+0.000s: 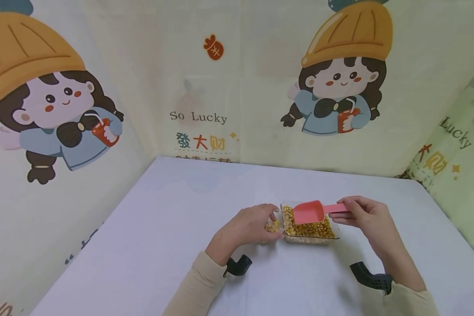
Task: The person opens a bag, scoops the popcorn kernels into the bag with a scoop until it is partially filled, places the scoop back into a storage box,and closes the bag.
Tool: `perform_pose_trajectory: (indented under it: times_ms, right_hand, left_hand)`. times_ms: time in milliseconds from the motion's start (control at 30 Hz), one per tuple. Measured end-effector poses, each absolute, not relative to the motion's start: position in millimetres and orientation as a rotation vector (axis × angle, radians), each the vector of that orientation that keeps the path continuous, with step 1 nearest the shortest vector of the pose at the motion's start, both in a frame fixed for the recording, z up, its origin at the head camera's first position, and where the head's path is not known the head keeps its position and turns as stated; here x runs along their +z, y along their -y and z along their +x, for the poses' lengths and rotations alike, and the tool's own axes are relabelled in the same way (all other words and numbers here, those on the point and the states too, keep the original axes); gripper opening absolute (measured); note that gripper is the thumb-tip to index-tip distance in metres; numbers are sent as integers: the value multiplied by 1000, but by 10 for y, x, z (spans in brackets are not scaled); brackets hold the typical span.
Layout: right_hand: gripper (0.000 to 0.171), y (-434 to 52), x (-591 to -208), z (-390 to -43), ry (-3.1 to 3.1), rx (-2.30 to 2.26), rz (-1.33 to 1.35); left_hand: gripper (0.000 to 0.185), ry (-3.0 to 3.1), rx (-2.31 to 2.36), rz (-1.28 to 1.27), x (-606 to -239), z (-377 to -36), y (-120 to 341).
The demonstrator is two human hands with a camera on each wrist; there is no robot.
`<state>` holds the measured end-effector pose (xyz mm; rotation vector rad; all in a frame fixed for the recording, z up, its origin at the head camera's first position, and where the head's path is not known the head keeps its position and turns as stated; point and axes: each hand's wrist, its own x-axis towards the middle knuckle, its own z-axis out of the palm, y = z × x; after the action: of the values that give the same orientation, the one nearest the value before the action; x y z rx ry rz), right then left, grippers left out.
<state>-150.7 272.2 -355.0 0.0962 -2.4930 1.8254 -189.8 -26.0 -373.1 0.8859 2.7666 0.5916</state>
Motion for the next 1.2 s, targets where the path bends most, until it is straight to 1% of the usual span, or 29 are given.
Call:
perform_pose_trajectory:
  times_ms: [167, 633, 933, 1200]
  right_hand:
    - [51, -2685, -3581, -1541, 2581, 1740, 70]
    - [47, -2673, -3651, -1590, 2743, 1602, -92]
    - [47, -2712, -3644, -1578, 2745, 1590, -88]
    - [49, -2746, -3556, -1542, 2766, 1512, -89]
  left_hand:
    - [66, -2772, 594, 881, -3718, -1899, 255]
    - [67, -2770, 570, 893, -3732, -1909, 249]
    - [66, -2776, 553, 902, -3740, -1901, 262]
    - [66, -2775, 565, 902, -3750, -1908, 271]
